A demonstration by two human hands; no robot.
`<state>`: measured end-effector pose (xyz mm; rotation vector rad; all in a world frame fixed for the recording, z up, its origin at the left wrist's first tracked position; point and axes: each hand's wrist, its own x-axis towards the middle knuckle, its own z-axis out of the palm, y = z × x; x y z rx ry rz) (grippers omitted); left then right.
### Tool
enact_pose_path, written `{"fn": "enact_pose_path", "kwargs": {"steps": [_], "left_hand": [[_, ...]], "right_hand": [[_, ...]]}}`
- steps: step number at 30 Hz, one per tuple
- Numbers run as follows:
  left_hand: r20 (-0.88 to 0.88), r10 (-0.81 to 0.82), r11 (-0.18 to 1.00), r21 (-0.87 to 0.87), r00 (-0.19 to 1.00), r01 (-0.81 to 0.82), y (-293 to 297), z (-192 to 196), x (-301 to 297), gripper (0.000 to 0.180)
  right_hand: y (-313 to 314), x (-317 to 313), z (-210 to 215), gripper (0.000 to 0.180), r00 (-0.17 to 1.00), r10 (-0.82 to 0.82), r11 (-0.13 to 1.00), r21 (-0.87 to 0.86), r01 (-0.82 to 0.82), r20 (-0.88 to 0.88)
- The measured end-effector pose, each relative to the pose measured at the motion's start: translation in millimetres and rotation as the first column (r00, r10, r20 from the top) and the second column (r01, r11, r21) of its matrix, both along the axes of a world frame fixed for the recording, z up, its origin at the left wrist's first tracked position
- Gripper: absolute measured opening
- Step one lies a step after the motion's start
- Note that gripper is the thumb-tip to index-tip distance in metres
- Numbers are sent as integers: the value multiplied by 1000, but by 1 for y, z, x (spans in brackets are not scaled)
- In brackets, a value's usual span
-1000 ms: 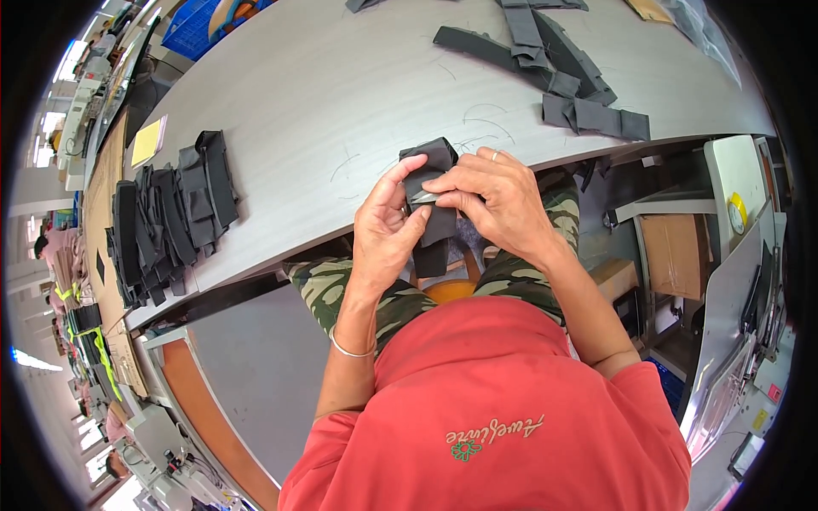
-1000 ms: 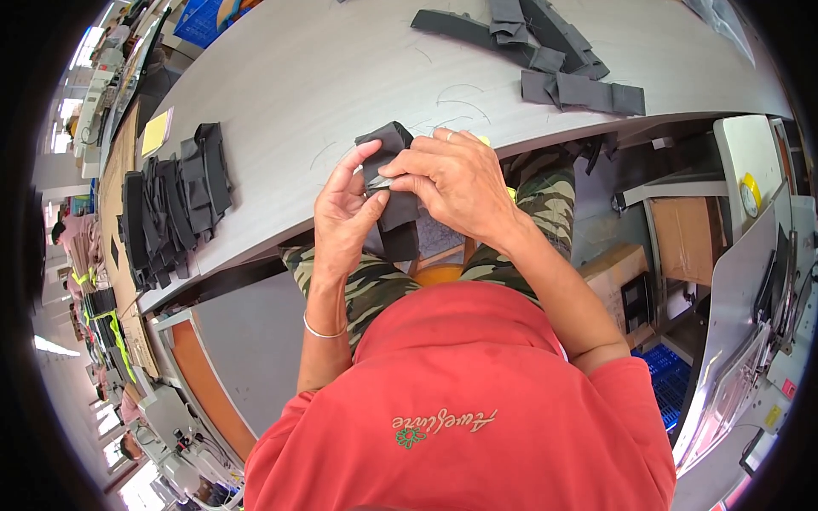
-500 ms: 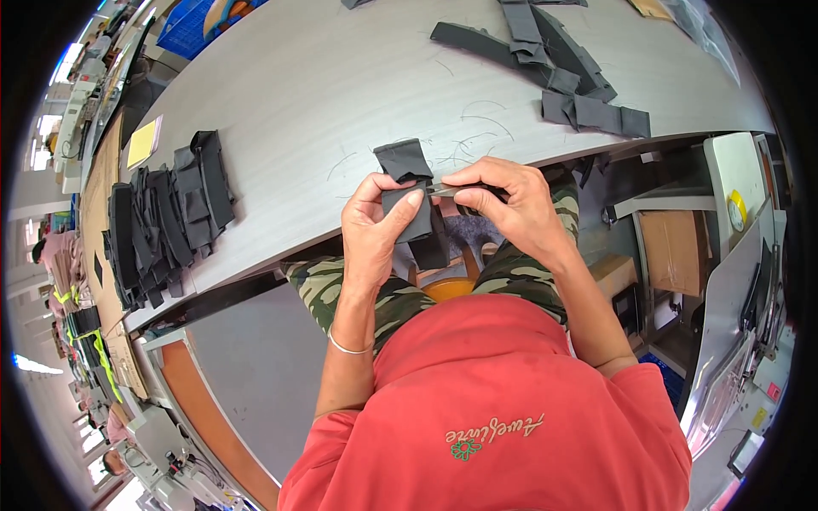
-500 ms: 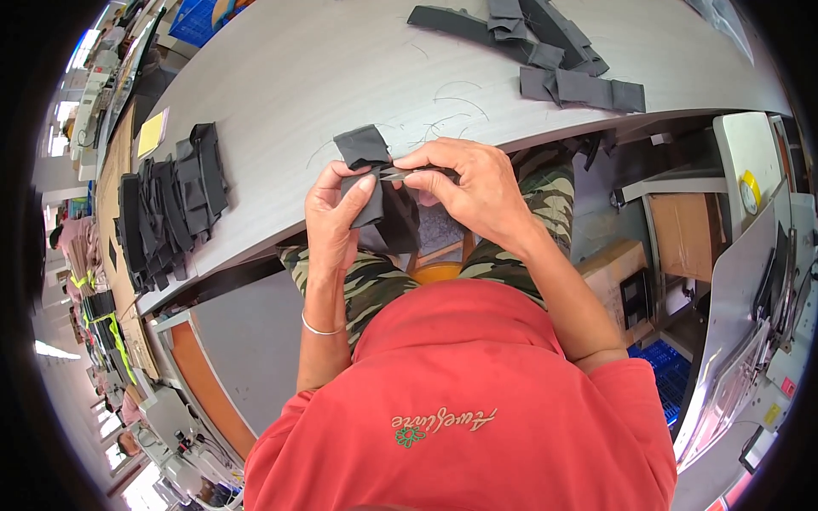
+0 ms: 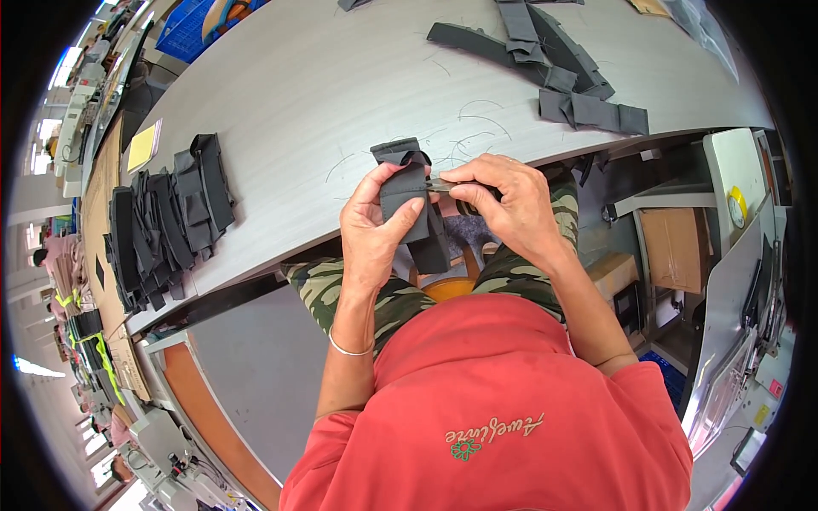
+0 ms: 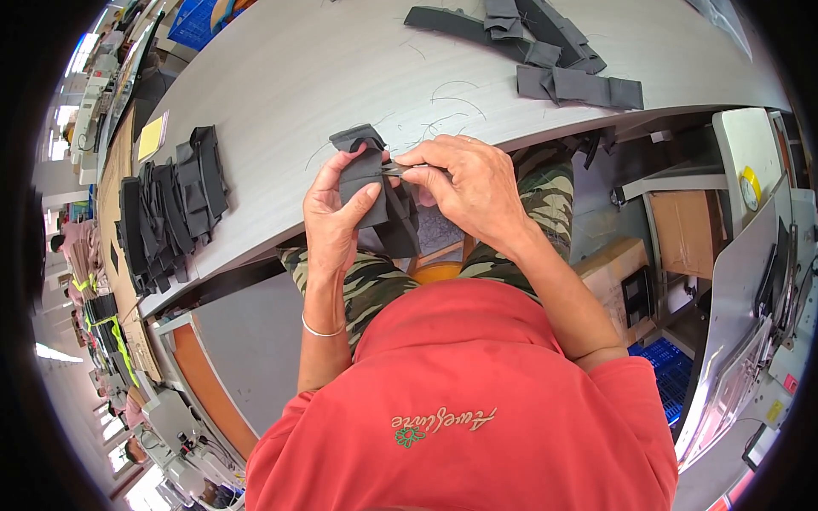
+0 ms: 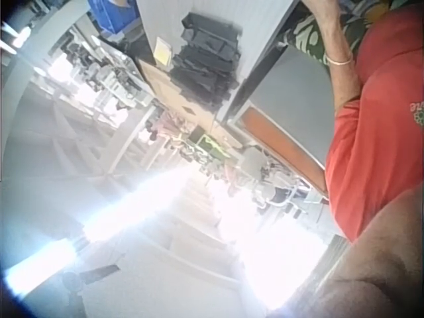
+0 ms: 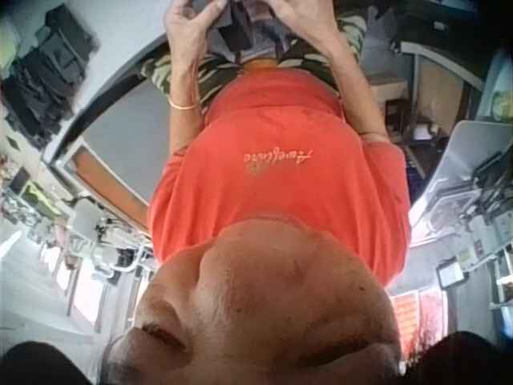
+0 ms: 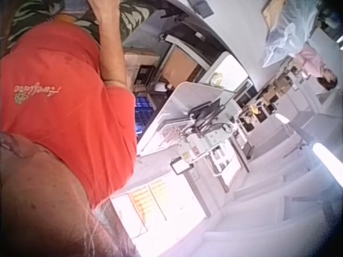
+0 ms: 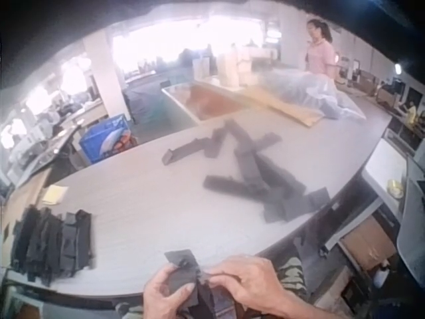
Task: Trimming excess threads and inspecting fabric straps at a workbench.
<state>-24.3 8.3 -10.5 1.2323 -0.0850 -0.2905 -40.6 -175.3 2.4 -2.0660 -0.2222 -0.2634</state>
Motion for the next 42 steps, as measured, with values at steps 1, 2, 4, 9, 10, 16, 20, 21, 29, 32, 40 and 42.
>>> {"fn": "enact_pose_path", "kwargs": {"steps": [1,2,4,9,10,16,20,21,29,32,40,42], "left_hand": [[-9,1,1000,-3,1000,-1,0,0,0,40],[-9,1,1000,-3,1000,-1,0,0,0,40],[-14,10,1000,-1,1000,-10,0,0,0,41],[-17,8,1000,-18,1000,-8,1,-1,-1,41],[-23,5,1000,-23,1000,-6,1,-1,-1,41],[-27,12,1000,-24,1000,-13,2,-3,0,42],[-45,-1,999,-34,999,0,2,-1,0,42],[-49,3,999,-49,999,-6,2,-3,0,44],[-59,10,998,-67,998,-14,1,-3,1,45],[-82,-5,997,-73,997,-1,0,1,-1,42],[3,19,1000,3,1000,-19,-1,-4,0,40],[11,21,1000,-1,1000,-21,-2,-2,0,39]], "right_hand": [[0,0,0,14,1000,-3,1000,-2,3,-9],[0,0,-1,14,1000,-3,1000,-3,3,-10],[0,-1,-2,13,1000,-7,1000,5,7,-1],[0,-2,-3,13,1000,-12,1000,27,12,-20],[1,-2,-4,13,1000,-15,999,38,16,-12],[2,-2,-4,13,1000,-14,999,45,15,-21],[2,-3,-4,14,995,-5,978,209,26,-101],[1,-3,-4,14,988,29,973,232,7,-151],[2,-2,-6,17,977,35,973,230,15,-211],[4,-3,-4,16,978,-8,970,235,58,-209],[5,-2,-4,14,994,-80,996,-38,83,80],[6,-3,-1,13,993,-83,994,-60,88,83]]}}
